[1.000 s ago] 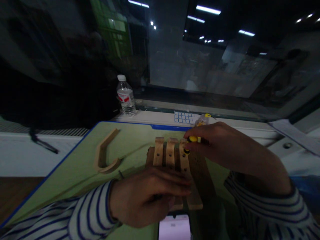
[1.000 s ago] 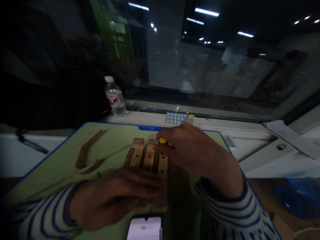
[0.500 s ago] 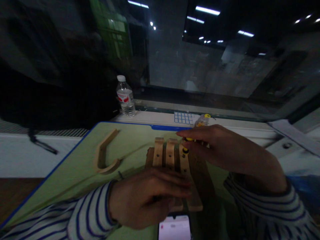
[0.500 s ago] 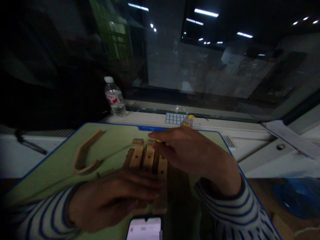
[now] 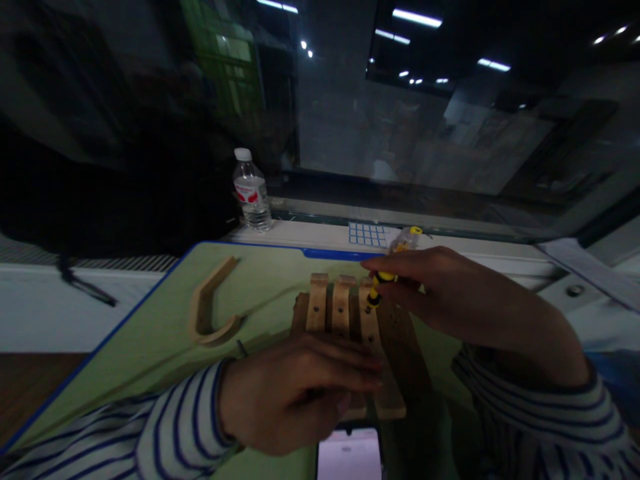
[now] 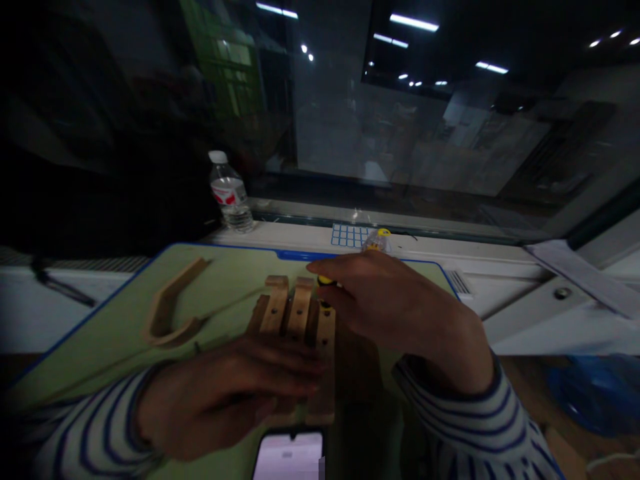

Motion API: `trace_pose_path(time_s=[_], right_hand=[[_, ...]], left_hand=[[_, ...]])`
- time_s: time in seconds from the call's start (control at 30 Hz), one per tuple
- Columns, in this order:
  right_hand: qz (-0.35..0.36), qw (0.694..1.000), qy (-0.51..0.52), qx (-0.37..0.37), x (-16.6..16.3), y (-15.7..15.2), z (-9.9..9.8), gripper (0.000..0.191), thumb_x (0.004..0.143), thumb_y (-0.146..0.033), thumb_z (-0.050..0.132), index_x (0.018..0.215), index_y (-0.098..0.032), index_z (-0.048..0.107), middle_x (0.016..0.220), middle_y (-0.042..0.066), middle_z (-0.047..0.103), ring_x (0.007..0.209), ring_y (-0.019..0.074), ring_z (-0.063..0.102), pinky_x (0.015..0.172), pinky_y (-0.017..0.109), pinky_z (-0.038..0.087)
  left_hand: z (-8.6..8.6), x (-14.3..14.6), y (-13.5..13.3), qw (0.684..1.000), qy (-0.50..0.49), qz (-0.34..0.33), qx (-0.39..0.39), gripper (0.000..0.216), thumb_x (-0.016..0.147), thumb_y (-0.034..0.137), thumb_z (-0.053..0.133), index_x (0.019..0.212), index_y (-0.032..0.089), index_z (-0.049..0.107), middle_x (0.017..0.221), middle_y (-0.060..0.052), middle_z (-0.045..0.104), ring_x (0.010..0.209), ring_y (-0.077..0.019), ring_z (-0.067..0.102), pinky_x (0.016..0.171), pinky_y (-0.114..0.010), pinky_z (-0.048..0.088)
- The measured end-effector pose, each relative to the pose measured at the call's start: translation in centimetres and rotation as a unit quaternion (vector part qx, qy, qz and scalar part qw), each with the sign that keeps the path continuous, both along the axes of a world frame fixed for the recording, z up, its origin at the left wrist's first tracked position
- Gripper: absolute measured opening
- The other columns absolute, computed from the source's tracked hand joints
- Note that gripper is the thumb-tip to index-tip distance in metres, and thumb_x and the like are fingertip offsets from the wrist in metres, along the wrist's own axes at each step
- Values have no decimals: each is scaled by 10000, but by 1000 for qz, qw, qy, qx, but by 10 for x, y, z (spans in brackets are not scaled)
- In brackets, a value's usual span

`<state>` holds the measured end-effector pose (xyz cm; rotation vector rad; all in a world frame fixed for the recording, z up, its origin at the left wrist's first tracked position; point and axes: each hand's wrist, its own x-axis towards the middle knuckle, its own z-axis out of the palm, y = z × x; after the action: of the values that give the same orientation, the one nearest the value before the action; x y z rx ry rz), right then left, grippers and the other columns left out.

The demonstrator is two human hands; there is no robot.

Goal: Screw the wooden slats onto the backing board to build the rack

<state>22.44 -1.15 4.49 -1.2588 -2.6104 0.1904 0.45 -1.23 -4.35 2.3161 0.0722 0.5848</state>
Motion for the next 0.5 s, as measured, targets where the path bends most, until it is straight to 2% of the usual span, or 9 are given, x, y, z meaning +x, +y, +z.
trace_pose_path(time_s=[0.13, 0.5], right_hand=[[-12, 1000, -11, 6, 0, 0, 0, 335, 923, -270, 468, 1231, -229, 592, 1138, 50, 687, 989, 191, 646, 860, 335, 481], [-31, 999, -26, 6, -3, 1, -2, 298, 922, -319, 496, 1180, -234, 619, 1085, 51, 697, 935, 192, 650, 812, 315, 469]], left_hand=[[0, 1, -1, 1000, -14, 2, -7, 354, 888, 92, 446, 1216, 92, 579, 1248, -131, 616, 1219, -191, 535, 1036, -325, 440], [-2, 0, 0, 1000, -3, 1, -11, 370, 883, 83, 434, 1223, 76, 579, 1251, -146, 610, 1238, -194, 517, 1043, -327, 432]])
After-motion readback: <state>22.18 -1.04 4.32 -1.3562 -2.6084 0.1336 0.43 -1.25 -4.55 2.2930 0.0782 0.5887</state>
